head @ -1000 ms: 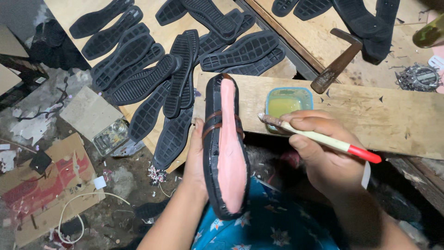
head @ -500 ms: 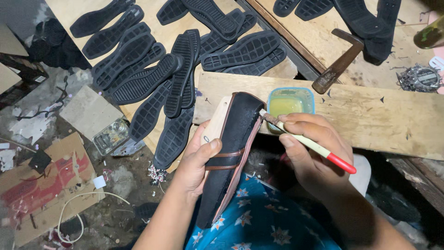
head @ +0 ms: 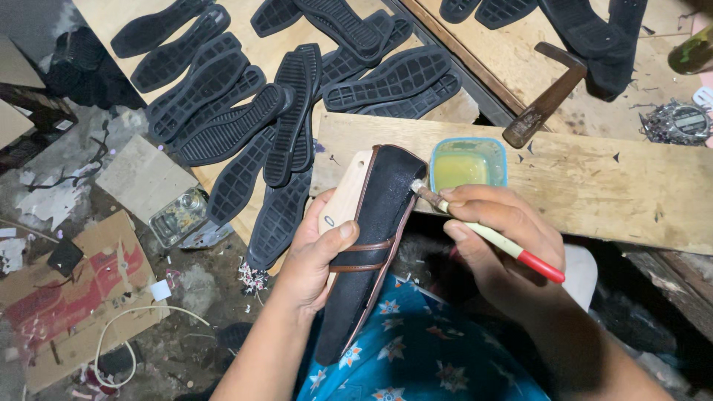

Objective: The person holds a black shoe upper in one hand and uses a brush to apply yellowish glue from a small container onto the sole edge of the shoe. They rotate the shoe to coat different sections of the sole perimeter, dipping the brush back into the glue container as needed.

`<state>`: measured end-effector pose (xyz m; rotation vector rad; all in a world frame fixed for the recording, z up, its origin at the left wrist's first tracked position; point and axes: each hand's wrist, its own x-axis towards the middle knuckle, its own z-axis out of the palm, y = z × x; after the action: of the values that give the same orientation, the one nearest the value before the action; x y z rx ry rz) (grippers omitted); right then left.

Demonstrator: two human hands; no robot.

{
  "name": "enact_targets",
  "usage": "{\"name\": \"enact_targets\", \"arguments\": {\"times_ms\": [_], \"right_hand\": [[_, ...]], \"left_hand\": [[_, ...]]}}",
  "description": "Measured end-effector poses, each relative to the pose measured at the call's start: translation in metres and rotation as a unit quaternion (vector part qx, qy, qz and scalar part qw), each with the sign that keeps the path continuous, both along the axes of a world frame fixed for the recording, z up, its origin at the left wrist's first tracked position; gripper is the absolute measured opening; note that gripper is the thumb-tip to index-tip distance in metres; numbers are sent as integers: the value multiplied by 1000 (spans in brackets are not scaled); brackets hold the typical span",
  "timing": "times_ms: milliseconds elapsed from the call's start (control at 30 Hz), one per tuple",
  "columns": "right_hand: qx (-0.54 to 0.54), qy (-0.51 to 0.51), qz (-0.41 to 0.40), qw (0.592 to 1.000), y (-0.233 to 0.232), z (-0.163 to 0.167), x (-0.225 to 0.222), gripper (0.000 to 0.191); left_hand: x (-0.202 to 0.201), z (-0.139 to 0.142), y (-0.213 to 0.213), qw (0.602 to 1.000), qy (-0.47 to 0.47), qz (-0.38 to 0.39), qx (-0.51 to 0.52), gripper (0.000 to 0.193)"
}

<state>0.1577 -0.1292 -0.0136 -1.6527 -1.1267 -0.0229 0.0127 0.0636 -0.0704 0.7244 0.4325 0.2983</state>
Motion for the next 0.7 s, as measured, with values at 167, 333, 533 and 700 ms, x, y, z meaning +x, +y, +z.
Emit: {"name": "enact_targets", "arguments": {"times_ms": [167,333,533,700], "right_hand": [[-6,-1,26,1000,-2,-3,1,21],[-15,14,73,997,-5,-8,-1,20],[-30,118,100,987,-10,-13,-1,19],[-6,49,46,998,-9,-12,2,20]], "left_hand": [[1,-1,0,1000,5,-2,1,64],[1,-1,1,1000,12,-4,-1,64],[2,-1,2,1000,7,-15,-17,67],[3,0,0,999,-11,-23,-29,66]]}}
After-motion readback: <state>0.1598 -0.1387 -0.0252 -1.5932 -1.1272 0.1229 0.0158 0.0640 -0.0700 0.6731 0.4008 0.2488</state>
